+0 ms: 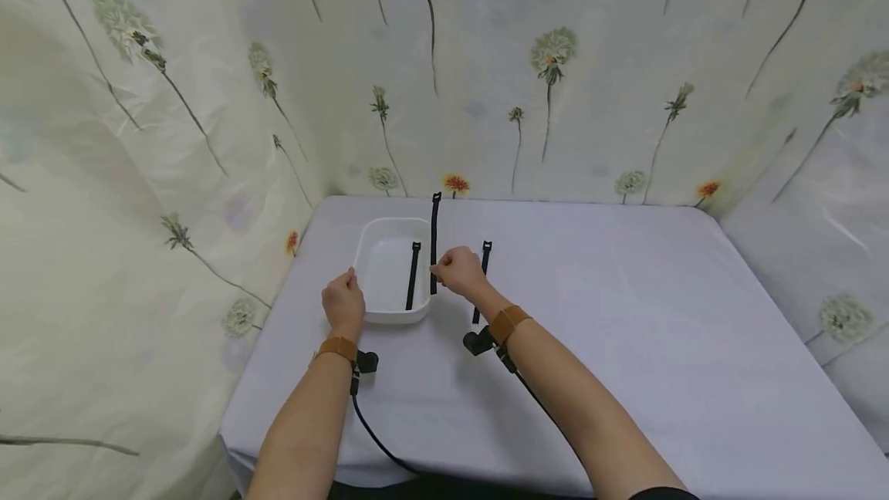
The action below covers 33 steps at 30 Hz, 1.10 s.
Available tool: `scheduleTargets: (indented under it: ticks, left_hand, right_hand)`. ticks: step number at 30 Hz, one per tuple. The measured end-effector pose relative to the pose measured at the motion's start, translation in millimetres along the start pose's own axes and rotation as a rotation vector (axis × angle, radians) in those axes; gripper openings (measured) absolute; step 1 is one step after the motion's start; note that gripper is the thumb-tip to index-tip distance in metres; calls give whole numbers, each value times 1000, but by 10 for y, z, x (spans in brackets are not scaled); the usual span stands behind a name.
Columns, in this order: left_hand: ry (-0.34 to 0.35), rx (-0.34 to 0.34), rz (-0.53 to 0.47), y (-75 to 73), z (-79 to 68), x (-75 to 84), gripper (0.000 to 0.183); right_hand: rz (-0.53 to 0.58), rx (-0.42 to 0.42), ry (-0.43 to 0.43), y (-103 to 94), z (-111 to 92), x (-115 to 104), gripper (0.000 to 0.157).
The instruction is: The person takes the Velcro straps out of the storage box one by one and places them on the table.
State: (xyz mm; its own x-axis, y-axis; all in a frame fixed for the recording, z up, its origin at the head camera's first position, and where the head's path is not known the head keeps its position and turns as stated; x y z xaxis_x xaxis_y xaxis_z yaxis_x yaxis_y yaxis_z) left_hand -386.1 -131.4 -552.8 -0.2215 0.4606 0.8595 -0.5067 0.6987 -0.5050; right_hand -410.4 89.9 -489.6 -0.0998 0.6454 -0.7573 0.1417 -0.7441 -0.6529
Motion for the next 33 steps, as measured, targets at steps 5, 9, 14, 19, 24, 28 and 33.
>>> scheduleTargets:
  ticks: [5, 9, 14, 19, 24, 28, 33]
  left_hand:
    - [4, 12, 5, -16, -19, 4, 24]
    - [-9, 0, 4, -21, -30, 12, 25]
    - [-24, -22, -7, -17, -43, 21, 27]
    - [-19, -15, -4, -12, -39, 22, 26]
    - [-9, -23, -10, -16, -44, 23, 27]
    - [-15, -23, -7, -11, -49, 22, 27]
    - [-19, -22, -8, -7, -44, 14, 27]
  right_hand:
    - [0, 25, -16, -94, -91, 159, 25]
    - [2, 38, -32, -168, -117, 247, 24]
    - [1, 45, -43, -262, -131, 356, 26]
    - [13, 33, -6, -350, -176, 490, 25]
    - [51, 31, 37, -426, -246, 632, 24]
    - [70, 19, 61, -484, -300, 746, 24]
    - [69, -15, 97, -542, -344, 868, 22]
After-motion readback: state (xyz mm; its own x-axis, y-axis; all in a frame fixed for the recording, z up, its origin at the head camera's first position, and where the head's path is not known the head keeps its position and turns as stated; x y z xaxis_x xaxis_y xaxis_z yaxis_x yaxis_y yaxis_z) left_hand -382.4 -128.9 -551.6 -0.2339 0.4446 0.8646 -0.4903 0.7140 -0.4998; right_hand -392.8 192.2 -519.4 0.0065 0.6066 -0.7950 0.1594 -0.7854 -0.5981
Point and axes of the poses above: each hand's wrist, its own z-axis towards the middle knuckle, its own y-axis out of the palm, x = y × z, the point moved 1 cm from there along z, towards the middle knuckle, and after that the axes turned 10 degrees about -y, right-handed, at the moved point
